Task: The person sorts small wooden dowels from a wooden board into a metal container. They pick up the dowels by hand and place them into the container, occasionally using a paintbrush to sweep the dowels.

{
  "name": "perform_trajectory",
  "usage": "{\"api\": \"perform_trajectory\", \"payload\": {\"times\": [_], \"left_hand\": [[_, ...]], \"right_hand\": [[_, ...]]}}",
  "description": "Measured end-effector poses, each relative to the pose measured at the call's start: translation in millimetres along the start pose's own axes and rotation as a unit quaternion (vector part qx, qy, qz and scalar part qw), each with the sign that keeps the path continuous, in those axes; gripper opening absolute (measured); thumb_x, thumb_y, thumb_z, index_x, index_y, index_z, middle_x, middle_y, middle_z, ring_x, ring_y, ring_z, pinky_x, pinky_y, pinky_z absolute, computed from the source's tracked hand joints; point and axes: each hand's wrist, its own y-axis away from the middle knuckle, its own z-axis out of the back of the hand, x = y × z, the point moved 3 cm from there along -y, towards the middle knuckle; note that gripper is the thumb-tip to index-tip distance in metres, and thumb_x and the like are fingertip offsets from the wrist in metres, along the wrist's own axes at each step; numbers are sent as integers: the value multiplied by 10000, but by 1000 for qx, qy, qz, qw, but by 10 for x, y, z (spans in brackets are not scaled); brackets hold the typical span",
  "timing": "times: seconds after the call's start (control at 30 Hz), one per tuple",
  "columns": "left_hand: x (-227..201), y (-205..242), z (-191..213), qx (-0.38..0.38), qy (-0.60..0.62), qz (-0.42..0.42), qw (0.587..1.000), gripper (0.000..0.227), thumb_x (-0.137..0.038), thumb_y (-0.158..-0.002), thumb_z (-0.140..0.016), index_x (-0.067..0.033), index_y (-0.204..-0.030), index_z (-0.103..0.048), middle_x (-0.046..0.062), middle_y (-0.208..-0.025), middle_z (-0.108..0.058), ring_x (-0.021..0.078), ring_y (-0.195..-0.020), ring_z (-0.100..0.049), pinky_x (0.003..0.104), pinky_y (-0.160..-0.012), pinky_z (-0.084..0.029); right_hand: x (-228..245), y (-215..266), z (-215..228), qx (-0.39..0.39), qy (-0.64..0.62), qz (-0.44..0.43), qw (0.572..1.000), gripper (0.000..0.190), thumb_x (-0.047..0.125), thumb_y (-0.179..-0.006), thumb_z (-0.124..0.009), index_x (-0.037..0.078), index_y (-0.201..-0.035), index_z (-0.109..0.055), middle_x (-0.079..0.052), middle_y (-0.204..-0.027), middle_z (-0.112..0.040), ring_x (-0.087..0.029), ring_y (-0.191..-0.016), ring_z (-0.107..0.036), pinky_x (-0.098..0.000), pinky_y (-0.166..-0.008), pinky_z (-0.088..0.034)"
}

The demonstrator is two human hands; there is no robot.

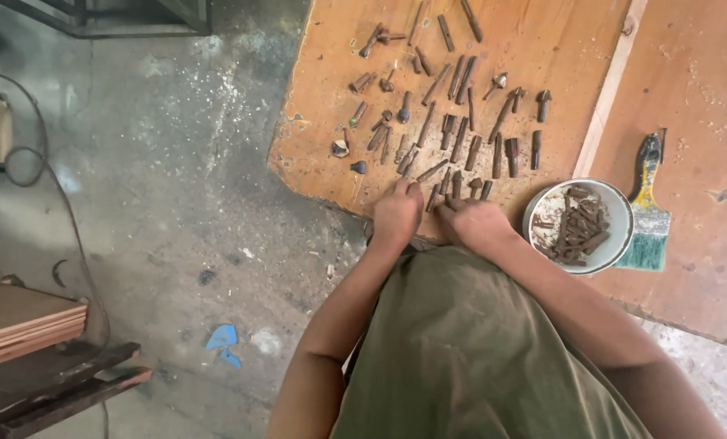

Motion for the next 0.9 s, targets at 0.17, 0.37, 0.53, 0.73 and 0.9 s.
{"api": "perform_trajectory", "payload": {"times": [0.17,0.37,0.53,0.73,0.9], "left_hand": [[11,-144,-149,-15,-40,-32,999,109,-184,-890,-605,-103,-948,-649,41,-980,-623,233,-504,-676,386,-509,-570],[-80,-294,-37,-8,-27,-18,999,132,-221,-876,-625,-91,-898,-627,54,-917,-612,258,-546,-694,416,-523,-575],[49,-348,357,131,231,202,943,227,-374,-864,-591,-184,-896,-711,73,-744,-730,357,-795,-746,448,-762,-590],[374,-87,1290,32,544,330,771,169,-225,-865,-727,-86,-955,-762,7,-625,-579,98,-554,-545,271,-547,-470],[1294,741,983,323,-8,254,912,151,-116,-897,-550,-37,-987,-641,204,-999,-698,420,-913,-693,507,-792,-545]], "right_hand": [[-76,-297,-496,18,45,32,998,234,211,-801,-716,110,-1004,-775,-76,-891,-722,-248,-766,-741,-390,-669,-611],[-87,-356,-836,-9,45,70,996,92,178,-744,-710,123,-788,-769,-36,-728,-642,-236,-636,-692,-400,-537,-570],[-202,-325,-1005,-74,55,95,991,82,193,-802,-686,132,-830,-731,-32,-720,-610,-253,-651,-686,-419,-554,-576],[-504,228,-572,-303,-252,-24,919,80,189,-894,-729,159,-827,-698,-11,-680,-608,-232,-602,-673,-335,-549,-545],[-1656,1701,-630,-387,-256,-339,818,140,-64,-1002,-780,61,-1057,-749,-75,-964,-731,-187,-884,-672,-302,-765,-514]]}}
